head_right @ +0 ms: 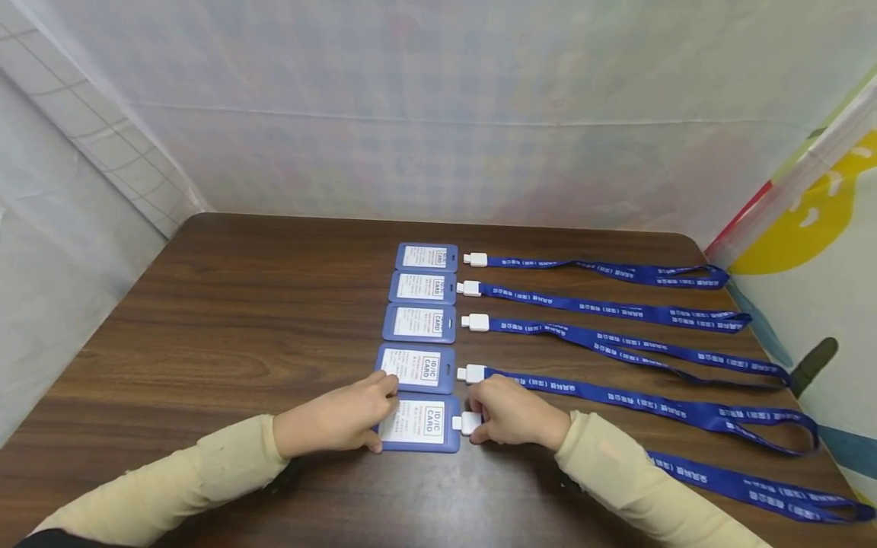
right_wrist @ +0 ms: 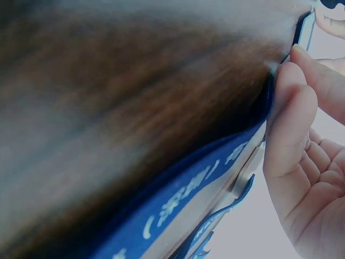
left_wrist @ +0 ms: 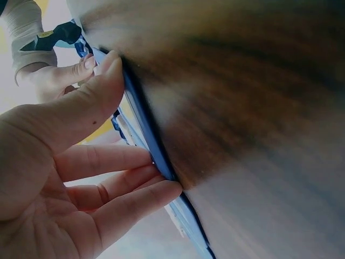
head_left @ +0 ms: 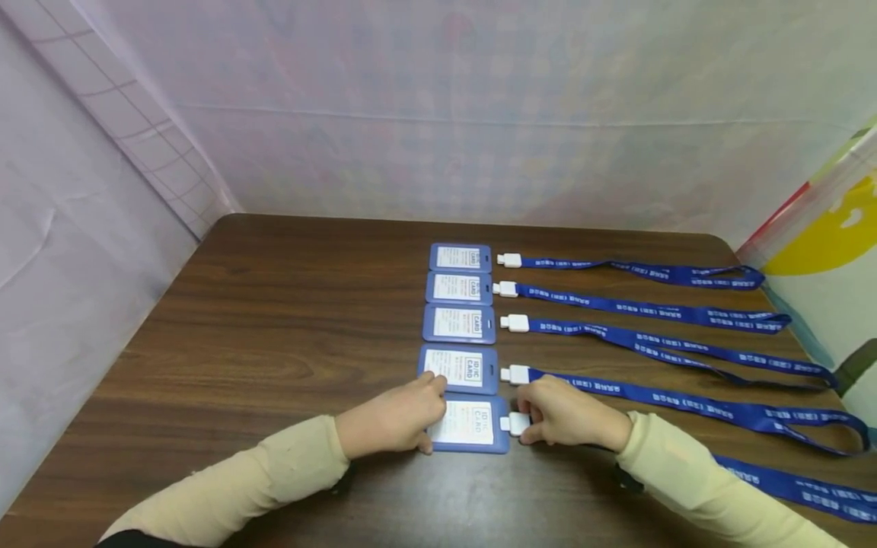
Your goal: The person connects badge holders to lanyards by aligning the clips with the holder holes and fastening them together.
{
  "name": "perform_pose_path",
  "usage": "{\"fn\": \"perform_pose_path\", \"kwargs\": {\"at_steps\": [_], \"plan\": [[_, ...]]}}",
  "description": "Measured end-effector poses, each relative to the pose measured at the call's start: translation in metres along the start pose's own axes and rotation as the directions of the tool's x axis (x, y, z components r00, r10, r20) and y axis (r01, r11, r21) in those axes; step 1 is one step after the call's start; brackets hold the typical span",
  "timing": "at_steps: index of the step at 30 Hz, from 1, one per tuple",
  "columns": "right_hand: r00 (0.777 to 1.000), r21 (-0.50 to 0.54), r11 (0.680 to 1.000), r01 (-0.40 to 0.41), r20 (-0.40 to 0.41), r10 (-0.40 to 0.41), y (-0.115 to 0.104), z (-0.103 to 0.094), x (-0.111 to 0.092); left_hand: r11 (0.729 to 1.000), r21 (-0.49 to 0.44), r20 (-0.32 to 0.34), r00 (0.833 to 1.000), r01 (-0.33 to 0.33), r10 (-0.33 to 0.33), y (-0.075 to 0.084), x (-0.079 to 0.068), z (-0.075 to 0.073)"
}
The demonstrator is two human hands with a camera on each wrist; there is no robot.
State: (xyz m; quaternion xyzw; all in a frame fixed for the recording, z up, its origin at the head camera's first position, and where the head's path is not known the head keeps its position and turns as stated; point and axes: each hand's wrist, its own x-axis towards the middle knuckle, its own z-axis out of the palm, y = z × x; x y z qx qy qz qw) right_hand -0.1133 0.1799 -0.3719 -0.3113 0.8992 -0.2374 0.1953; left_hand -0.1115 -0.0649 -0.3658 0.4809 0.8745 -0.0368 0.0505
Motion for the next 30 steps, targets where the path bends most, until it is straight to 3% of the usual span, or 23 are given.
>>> {"fn": "perform_pose_path", "kwargs": {"at_steps": [13,30], "plan": [[1.000,-0.002,1.000,-0.001,-0.019,0.001,-0.0003,0.0032,0.0032,0.999,-0.042,0.027,0.999,0.022,-0.021,-0.0021,-0.0039,-0.0023],[1.000,0.019,1.000,-0.012,-0.020,0.012,0.0010,0.0013,-0.0019,0.994,-0.107,0.014,1.000,0.020,-0.019,-0.0052,-0.0034,-0.0055]]}}
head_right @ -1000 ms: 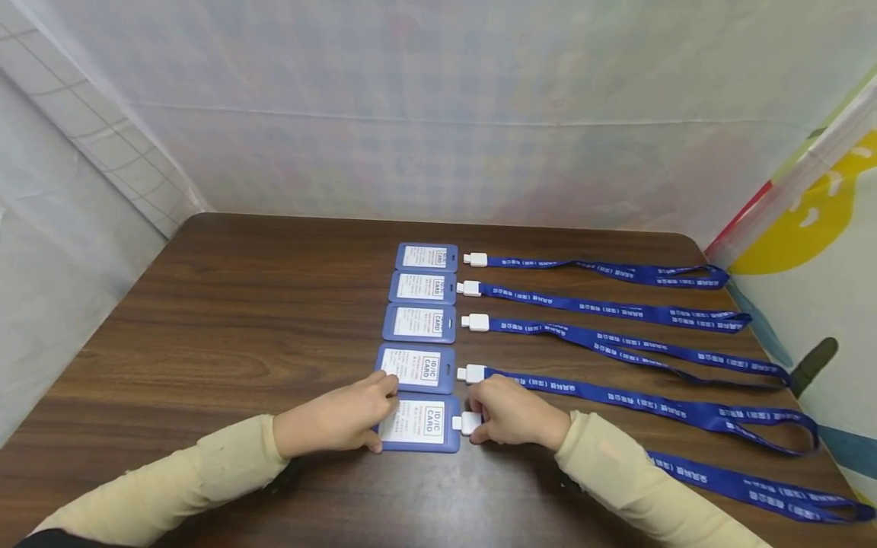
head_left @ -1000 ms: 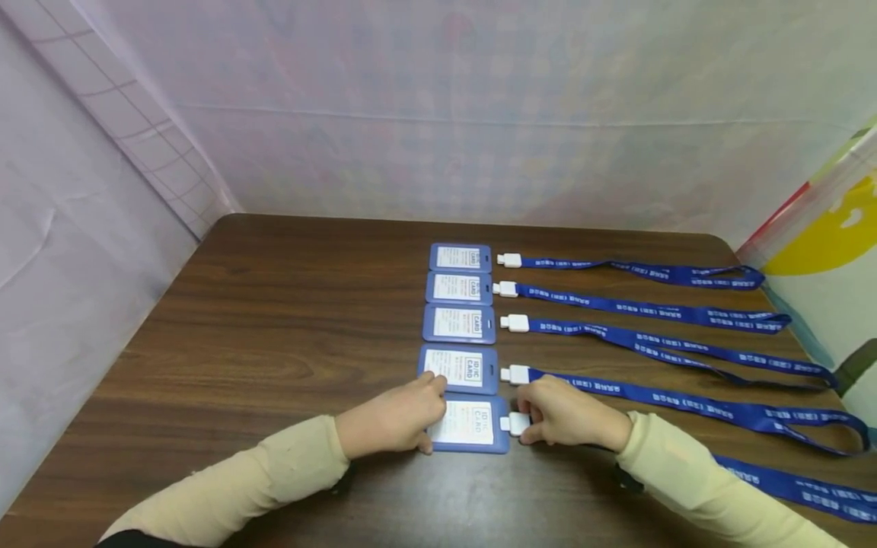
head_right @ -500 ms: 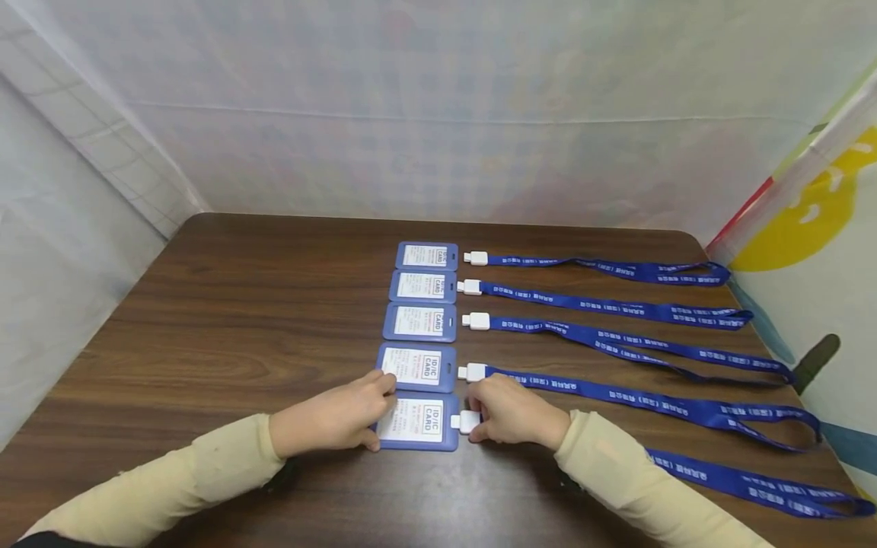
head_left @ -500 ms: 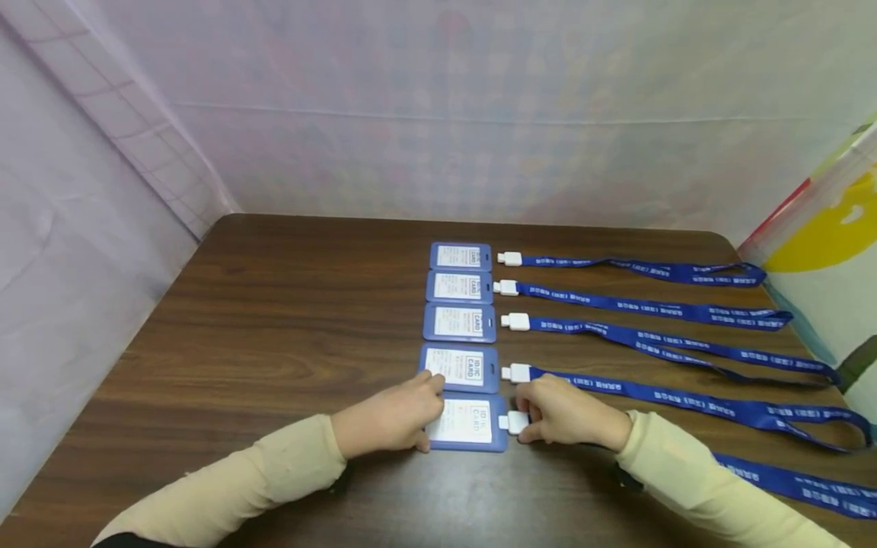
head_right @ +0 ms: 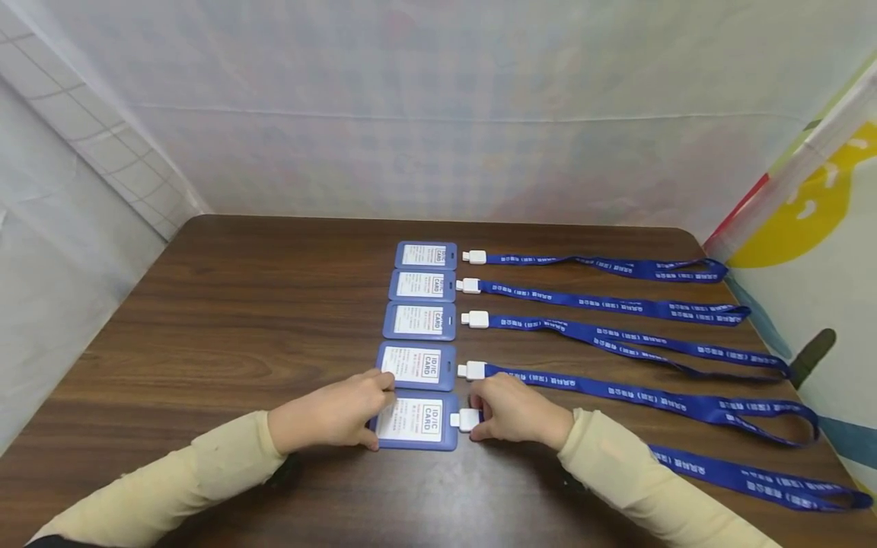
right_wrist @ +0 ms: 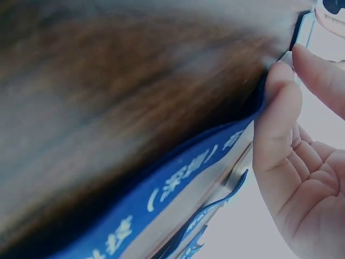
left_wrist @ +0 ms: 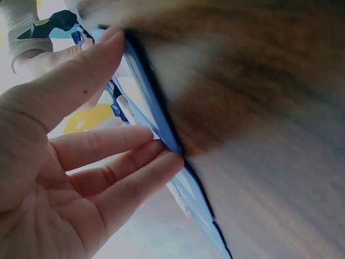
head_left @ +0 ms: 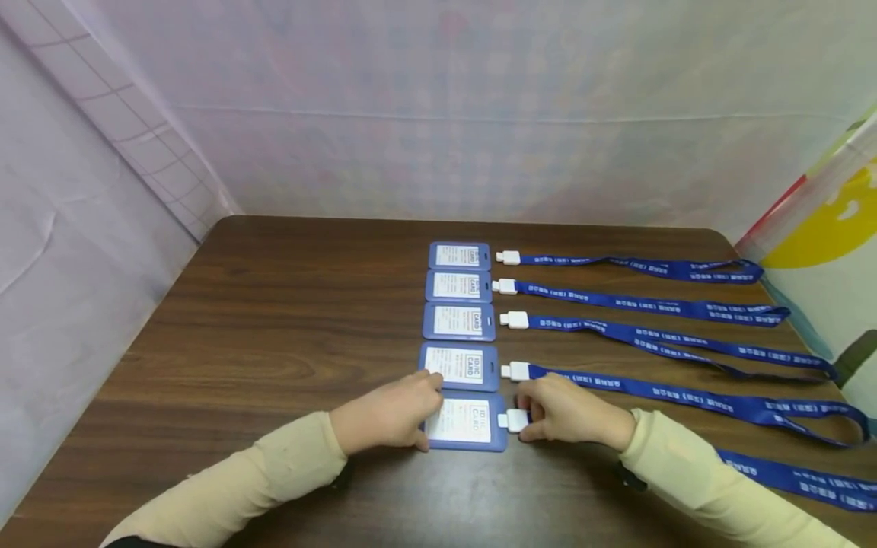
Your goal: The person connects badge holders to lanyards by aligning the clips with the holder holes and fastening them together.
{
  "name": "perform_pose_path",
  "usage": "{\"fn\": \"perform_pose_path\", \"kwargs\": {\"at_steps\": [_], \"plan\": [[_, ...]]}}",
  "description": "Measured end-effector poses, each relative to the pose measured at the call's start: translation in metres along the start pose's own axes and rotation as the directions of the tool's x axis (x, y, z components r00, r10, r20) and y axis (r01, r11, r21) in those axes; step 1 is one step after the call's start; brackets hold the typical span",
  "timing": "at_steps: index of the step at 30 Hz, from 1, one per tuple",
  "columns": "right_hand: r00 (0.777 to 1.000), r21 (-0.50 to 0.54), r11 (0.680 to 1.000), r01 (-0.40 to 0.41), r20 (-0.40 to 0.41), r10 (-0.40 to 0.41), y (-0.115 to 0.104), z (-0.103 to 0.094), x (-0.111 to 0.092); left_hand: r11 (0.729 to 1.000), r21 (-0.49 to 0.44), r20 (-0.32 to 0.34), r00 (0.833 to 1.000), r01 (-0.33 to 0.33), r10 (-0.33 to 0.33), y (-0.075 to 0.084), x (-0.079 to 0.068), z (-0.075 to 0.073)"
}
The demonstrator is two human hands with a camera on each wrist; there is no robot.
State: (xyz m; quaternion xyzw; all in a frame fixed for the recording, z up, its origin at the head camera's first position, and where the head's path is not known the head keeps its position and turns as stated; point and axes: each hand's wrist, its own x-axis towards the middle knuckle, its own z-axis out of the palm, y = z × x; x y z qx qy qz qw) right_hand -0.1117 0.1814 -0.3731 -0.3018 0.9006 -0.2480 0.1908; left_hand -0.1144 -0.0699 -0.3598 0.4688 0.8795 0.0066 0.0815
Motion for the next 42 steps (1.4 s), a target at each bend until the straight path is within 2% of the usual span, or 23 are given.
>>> {"fn": "perform_pose_path", "kwargs": {"at_steps": [8,13,17,26,34,42], "plan": [[0.996,-0.050,0.997,0.066,-0.050,-0.068,0.001,-0.001,-0.005,0.999,-0.043,-0.029,0.999,-0.030,0.029,-0.006,-0.004,0.000],[0.990,-0.065,0.992,0.105,-0.091,-0.111,0.001,-0.002,-0.008,0.997,-0.061,-0.095,0.995,-0.043,0.038,-0.009,-0.005,0.000],[0.990,-0.041,0.995,0.094,-0.098,-0.098,0.001,-0.003,-0.011,0.998,-0.057,-0.132,0.991,-0.040,0.032,-0.009,-0.007,-0.001],[0.990,-0.012,0.997,0.077,-0.114,-0.078,0.002,-0.007,-0.017,0.993,-0.114,-0.185,0.983,-0.027,0.006,-0.014,-0.013,-0.004],[0.985,-0.002,0.997,0.084,-0.152,-0.083,0.002,-0.012,-0.021,0.989,-0.144,-0.191,0.982,-0.013,-0.015,-0.017,-0.019,-0.008],[0.981,0.019,0.998,0.067,-0.186,-0.062,0.006,-0.015,-0.018,0.989,-0.143,-0.220,0.976,-0.036,0.003,-0.018,-0.019,-0.008]]}}
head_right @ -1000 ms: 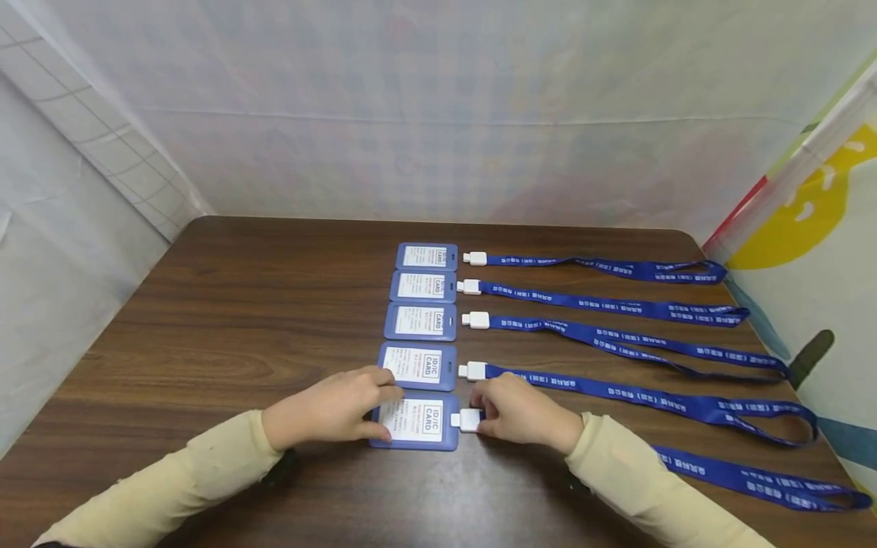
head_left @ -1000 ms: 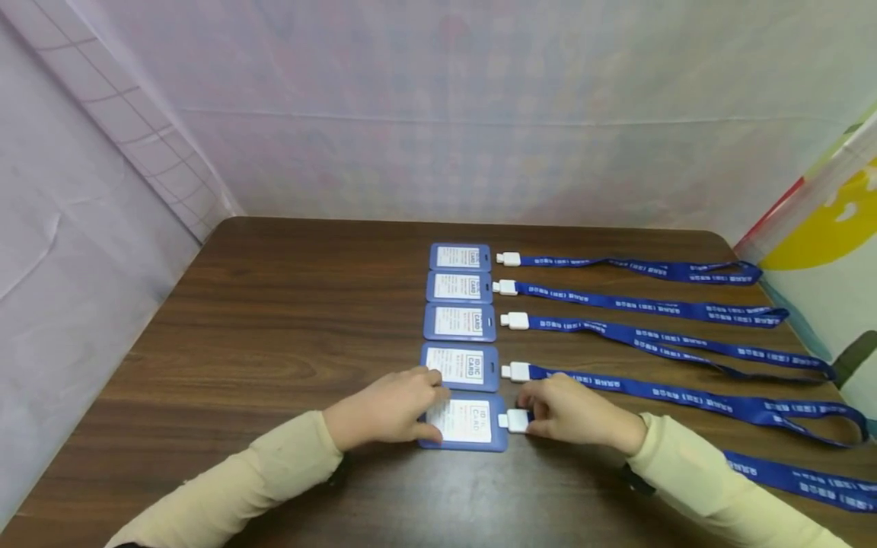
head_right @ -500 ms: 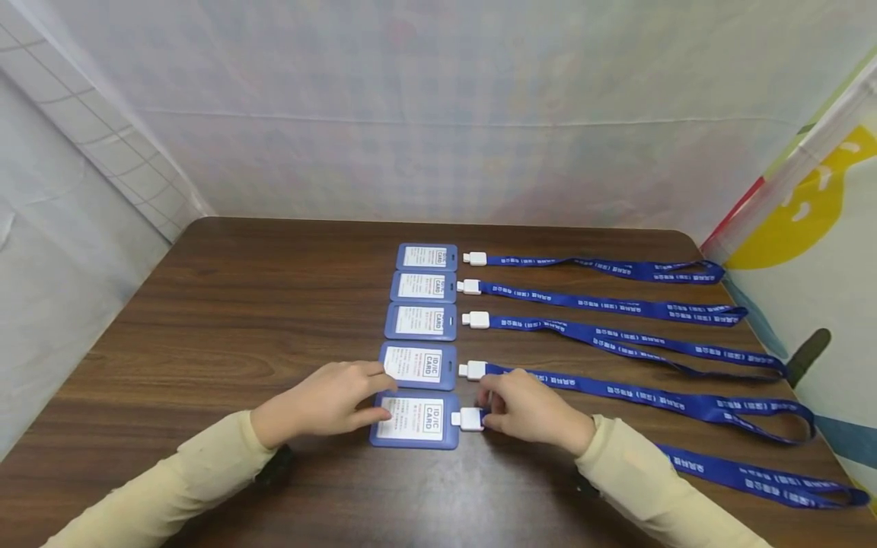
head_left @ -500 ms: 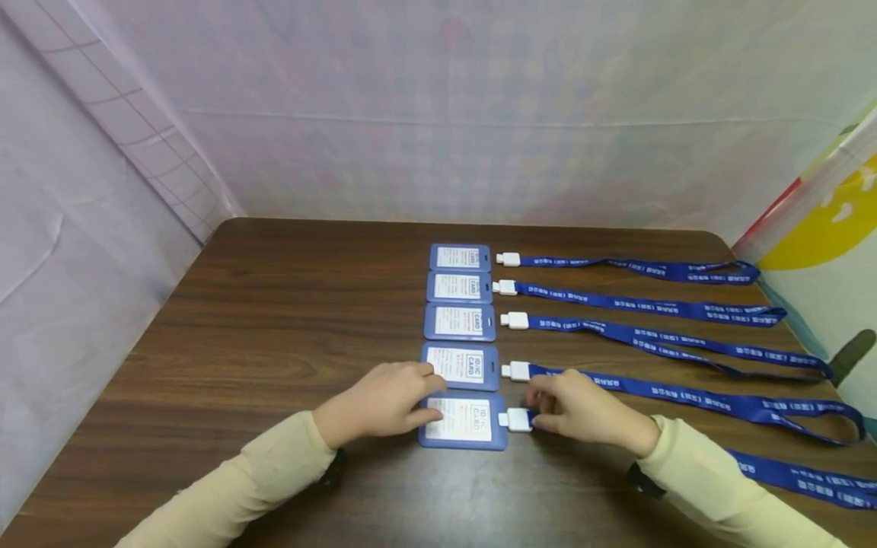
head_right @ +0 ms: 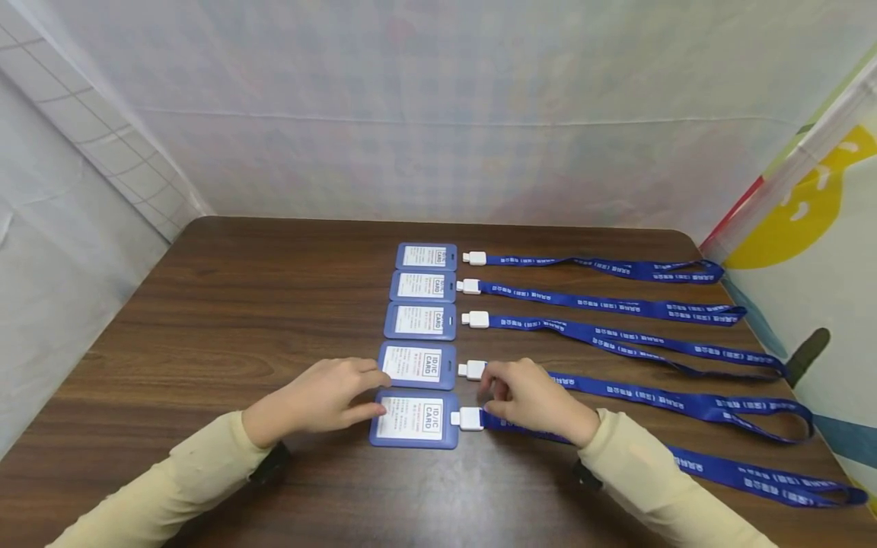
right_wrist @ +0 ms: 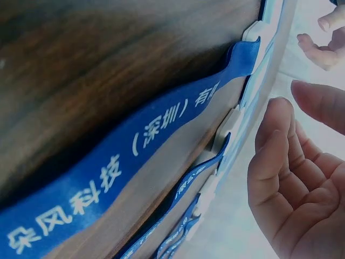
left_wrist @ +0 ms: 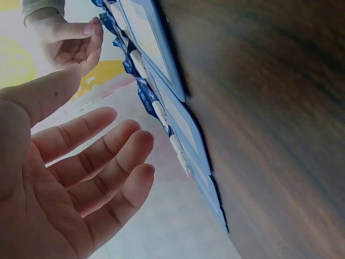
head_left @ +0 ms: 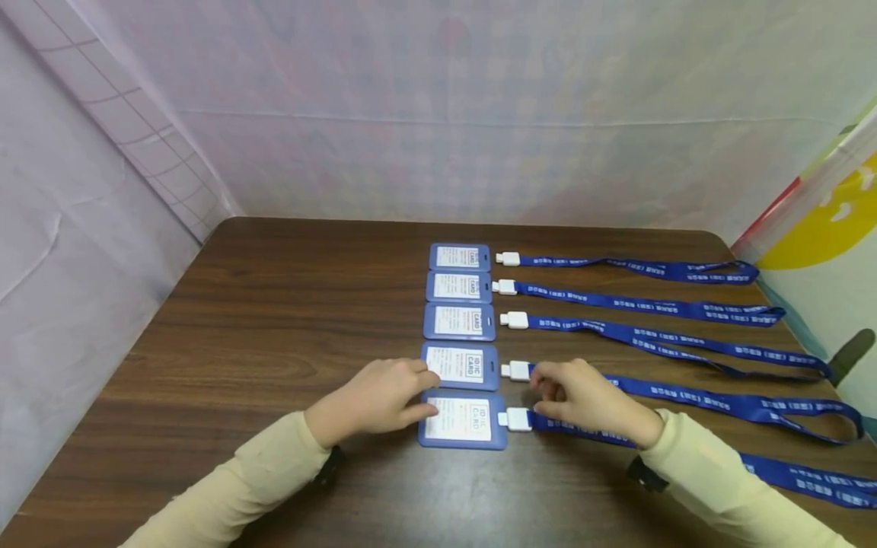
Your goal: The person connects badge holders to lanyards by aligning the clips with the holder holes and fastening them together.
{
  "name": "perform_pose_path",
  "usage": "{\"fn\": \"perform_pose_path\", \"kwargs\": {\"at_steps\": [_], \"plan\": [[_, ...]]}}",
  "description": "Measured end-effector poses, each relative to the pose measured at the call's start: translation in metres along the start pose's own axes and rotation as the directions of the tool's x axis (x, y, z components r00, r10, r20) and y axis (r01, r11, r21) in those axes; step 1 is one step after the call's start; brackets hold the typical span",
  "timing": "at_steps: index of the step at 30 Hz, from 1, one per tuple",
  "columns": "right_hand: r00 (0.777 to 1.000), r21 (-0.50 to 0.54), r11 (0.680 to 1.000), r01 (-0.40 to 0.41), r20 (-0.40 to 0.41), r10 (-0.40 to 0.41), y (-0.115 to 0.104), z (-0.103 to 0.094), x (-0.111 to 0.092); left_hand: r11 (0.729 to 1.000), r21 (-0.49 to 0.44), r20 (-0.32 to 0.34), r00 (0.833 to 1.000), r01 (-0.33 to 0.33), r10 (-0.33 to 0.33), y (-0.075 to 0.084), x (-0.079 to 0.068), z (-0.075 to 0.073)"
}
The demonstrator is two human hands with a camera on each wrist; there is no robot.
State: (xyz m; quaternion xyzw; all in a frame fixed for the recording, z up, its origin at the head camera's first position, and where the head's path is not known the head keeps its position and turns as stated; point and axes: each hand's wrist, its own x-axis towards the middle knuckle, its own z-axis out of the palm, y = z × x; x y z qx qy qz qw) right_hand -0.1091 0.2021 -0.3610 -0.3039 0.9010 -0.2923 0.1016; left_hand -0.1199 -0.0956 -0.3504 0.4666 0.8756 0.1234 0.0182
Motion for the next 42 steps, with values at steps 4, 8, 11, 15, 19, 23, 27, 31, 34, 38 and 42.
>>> {"fn": "perform_pose_path", "kwargs": {"at_steps": [4,8,11,15,19,23,27,31,34,38,42], "plan": [[1.000,-0.016,1.000,0.003,-0.008,-0.003,0.002,0.000,0.005,1.000,-0.001,-0.009,1.000,0.000,0.000,0.000,0.000,0.001],[1.000,-0.021,1.000,-0.005,-0.011,0.005,0.004,0.000,0.009,1.000,0.006,-0.016,1.000,-0.002,0.002,-0.001,0.001,0.002],[1.000,-0.019,1.000,-0.018,-0.005,0.017,0.005,0.000,0.011,1.000,0.010,-0.019,1.000,-0.004,0.005,-0.001,0.001,0.002],[0.999,-0.021,0.999,-0.033,0.004,0.033,0.008,-0.002,0.013,1.000,0.013,-0.020,1.000,-0.002,0.002,-0.001,0.000,0.002],[0.999,-0.032,0.999,-0.033,0.011,0.034,0.011,-0.003,0.018,1.000,0.010,-0.020,1.000,0.001,0.000,-0.001,0.000,0.002],[1.000,-0.053,0.998,-0.017,0.009,0.018,0.015,-0.004,0.021,1.000,0.011,-0.021,1.000,0.000,0.000,-0.001,0.000,0.002],[1.000,-0.071,0.997,-0.026,0.010,0.027,0.018,-0.004,0.025,1.000,0.011,-0.017,1.000,0.005,-0.004,-0.002,-0.001,0.003],[0.998,-0.087,0.994,-0.060,0.012,0.061,0.019,-0.005,0.029,1.000,0.013,-0.014,1.000,0.006,-0.006,-0.002,0.000,0.004],[0.997,-0.096,0.993,-0.071,0.015,0.073,0.019,-0.006,0.031,1.000,0.014,-0.012,1.000,0.011,-0.010,-0.003,0.000,0.004],[0.997,-0.104,0.991,-0.079,0.019,0.081,0.020,-0.005,0.034,1.000,0.015,-0.006,1.000,0.018,-0.018,-0.003,0.000,0.003],[0.997,-0.109,0.991,-0.074,0.016,0.076,0.022,-0.004,0.036,1.000,0.015,-0.001,1.000,0.018,-0.018,-0.003,0.001,0.002]]}}
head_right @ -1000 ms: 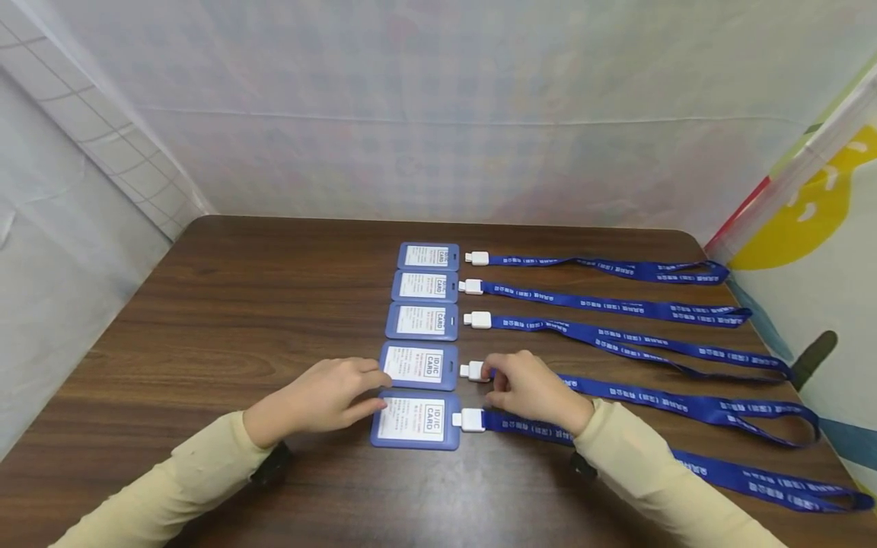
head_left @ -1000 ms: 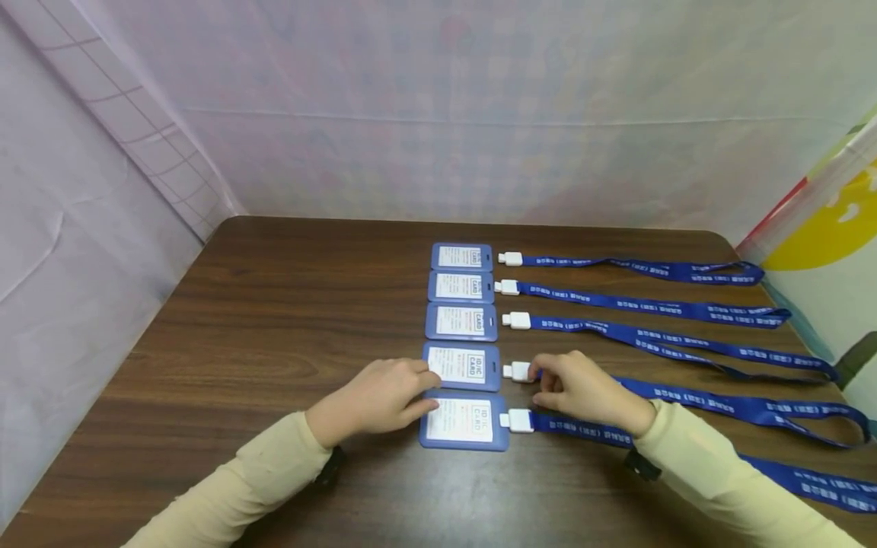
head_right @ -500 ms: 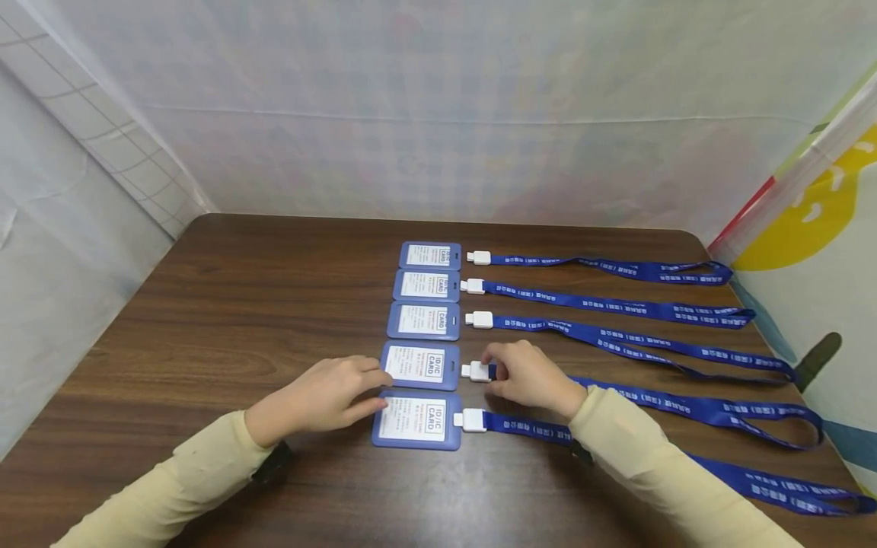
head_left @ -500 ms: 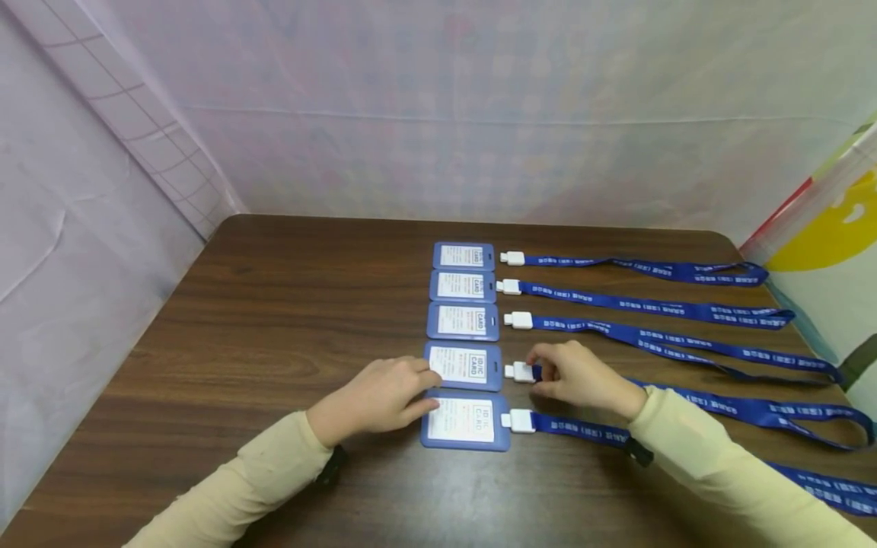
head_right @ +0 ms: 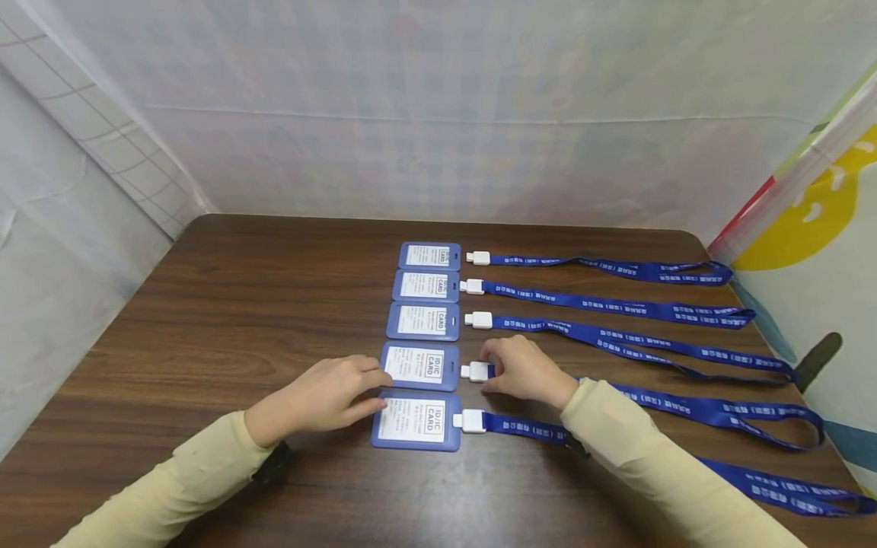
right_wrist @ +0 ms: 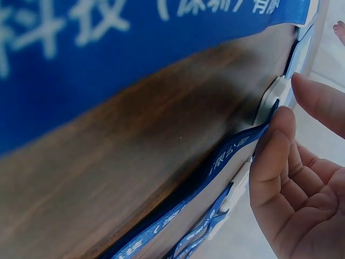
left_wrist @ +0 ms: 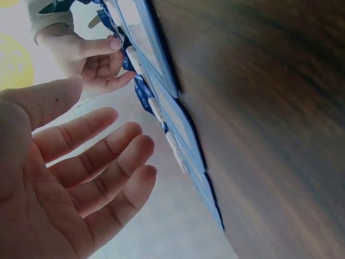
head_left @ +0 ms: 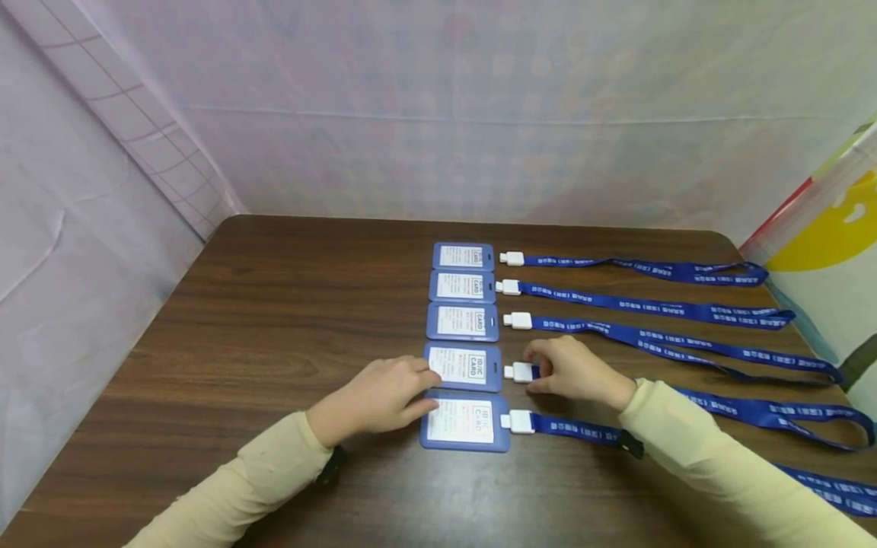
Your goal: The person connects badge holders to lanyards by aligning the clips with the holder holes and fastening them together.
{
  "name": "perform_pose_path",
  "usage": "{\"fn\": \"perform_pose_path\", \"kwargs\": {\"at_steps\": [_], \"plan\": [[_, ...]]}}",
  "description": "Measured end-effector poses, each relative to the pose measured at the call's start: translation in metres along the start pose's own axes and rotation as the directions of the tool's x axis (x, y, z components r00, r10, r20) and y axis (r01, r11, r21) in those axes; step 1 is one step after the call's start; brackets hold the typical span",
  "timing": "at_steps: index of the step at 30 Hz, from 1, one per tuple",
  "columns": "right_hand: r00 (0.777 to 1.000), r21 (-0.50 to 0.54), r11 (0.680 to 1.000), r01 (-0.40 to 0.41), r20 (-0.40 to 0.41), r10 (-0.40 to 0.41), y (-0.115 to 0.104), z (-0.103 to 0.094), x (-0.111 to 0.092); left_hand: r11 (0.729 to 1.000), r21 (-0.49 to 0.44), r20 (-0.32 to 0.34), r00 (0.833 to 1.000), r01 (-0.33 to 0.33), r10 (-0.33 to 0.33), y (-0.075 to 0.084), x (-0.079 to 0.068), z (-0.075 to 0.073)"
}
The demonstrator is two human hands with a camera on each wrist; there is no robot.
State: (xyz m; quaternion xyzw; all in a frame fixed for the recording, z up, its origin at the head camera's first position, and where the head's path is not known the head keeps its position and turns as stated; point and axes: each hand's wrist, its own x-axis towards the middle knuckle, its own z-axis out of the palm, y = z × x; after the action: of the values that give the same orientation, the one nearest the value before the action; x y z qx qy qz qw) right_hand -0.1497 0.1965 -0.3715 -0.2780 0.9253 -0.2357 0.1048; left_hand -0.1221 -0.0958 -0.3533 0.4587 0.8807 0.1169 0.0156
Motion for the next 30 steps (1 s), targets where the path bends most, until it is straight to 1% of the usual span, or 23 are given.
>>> {"fn": "perform_pose_path", "kwargs": {"at_steps": [14,23,30], "plan": [[1.000,-0.015,1.000,-0.014,0.017,0.014,0.001,0.004,0.005,1.000,0.010,-0.008,1.000,-0.003,0.003,-0.001,0.000,0.000],[0.997,-0.001,0.999,-0.054,0.056,0.054,0.003,0.003,0.008,1.000,0.010,-0.017,1.000,-0.009,0.009,-0.001,0.000,0.000],[0.995,0.014,0.999,-0.046,0.094,0.045,0.004,0.003,0.011,1.000,0.010,-0.040,0.999,-0.020,0.020,-0.002,0.001,-0.001]]}}
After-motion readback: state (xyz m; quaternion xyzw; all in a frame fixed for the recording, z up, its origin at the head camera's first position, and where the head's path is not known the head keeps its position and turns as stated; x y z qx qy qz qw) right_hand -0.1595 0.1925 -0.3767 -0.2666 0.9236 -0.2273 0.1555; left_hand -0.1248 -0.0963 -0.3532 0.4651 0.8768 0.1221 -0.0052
